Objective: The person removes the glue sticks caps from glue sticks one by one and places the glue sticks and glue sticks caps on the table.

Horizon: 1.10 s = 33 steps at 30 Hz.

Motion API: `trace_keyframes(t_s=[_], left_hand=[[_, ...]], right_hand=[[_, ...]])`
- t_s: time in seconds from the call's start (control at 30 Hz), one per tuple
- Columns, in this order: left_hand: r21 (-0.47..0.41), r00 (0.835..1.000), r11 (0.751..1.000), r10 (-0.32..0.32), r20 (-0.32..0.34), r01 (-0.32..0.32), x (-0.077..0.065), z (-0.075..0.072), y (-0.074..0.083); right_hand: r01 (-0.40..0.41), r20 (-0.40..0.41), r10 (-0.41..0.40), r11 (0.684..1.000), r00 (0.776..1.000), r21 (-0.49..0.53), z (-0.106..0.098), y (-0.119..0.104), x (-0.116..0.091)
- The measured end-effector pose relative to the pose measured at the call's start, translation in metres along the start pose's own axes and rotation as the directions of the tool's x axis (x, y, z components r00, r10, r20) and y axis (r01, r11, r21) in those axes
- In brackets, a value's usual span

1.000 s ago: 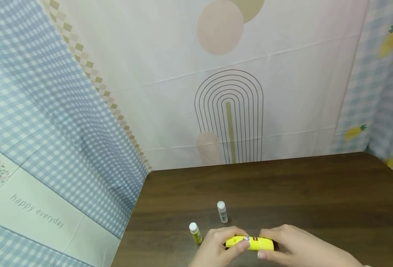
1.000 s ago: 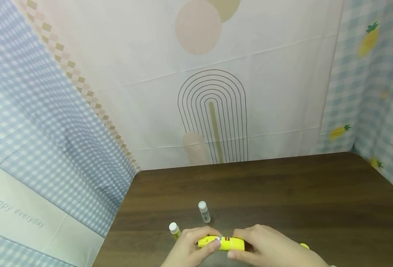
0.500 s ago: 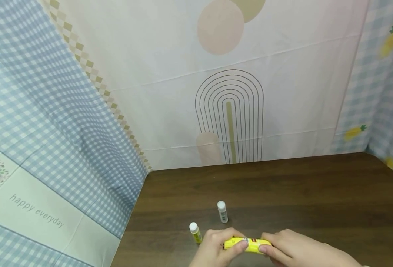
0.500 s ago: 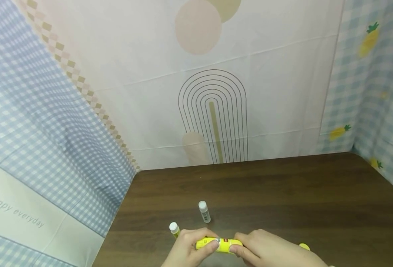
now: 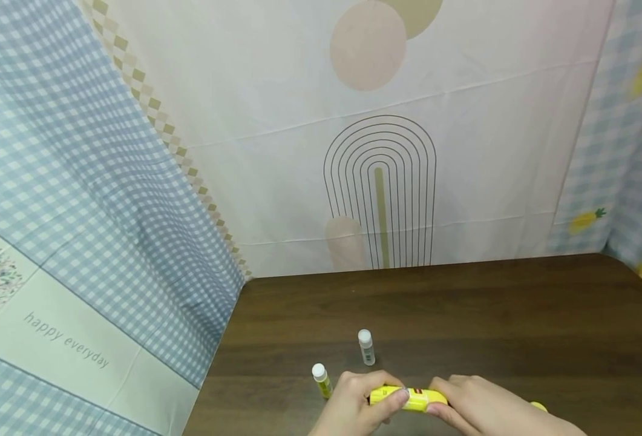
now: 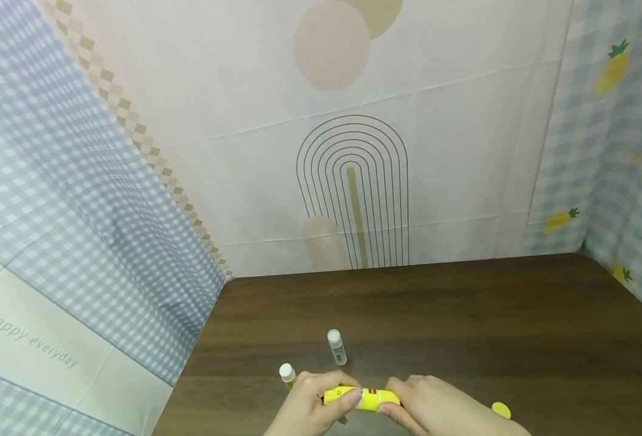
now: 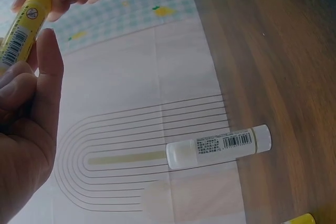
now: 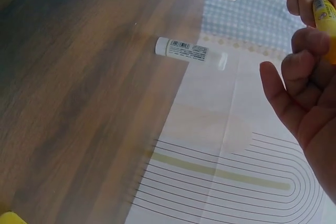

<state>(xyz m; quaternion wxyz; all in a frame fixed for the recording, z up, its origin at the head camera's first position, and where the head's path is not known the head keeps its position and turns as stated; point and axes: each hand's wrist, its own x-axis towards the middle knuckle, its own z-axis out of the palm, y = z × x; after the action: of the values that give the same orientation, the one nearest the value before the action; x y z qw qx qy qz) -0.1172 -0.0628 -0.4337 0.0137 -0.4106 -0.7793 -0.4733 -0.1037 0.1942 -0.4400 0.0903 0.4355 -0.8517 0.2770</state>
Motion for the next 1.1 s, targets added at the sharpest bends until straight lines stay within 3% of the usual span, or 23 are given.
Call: trace_keyframes(t_s=[0.17,0.4,0.63,0.8,0.93,1.03,1.1], left_hand=[[-0.014,1.0,1.0,-0.021,-0.001,0.021,0.0006,0.0001,0.0017],[-0.082,0.995,0.992,-0.098,0.003,0.098,0.0002,0.0008,-0.0012],[-0.125,0.991,0.984,-0.133,-0.019,0.129,0.0008,0.0015,-0.0032],[-0.184,0.975,0.958,-0.22,0.014,0.219,0.0021,-0.0003,-0.0005],[-0.231,0.954,0.926,-0.297,0.043,0.299,0.0037,-0.0014,0.0021],[-0.246,0.942,0.91,-0.331,0.053,0.333,0.0042,-0.0019,0.0029],[-0.246,0.943,0.911,-0.328,0.054,0.331,0.0049,-0.002,0.0021]], right_hand=[[0.044,-0.067,-0.053,0.99,0.996,-0.132,0.0021,0.0011,0.0004],[0.096,-0.105,-0.119,0.973,0.987,-0.21,0.0039,0.0027,0.0025],[0.095,-0.132,-0.135,0.957,0.982,-0.273,0.0037,0.0015,0.0044],[0.097,-0.153,-0.151,0.945,0.977,-0.313,0.0045,0.0012,0.0047],[0.101,-0.156,-0.157,0.942,0.975,-0.319,0.0059,0.0024,0.0048],[0.105,-0.156,-0.162,0.94,0.974,-0.324,0.0068,0.0029,0.0049],[0.102,-0.158,-0.16,0.939,0.974,-0.327,0.007,0.0026,0.005]])
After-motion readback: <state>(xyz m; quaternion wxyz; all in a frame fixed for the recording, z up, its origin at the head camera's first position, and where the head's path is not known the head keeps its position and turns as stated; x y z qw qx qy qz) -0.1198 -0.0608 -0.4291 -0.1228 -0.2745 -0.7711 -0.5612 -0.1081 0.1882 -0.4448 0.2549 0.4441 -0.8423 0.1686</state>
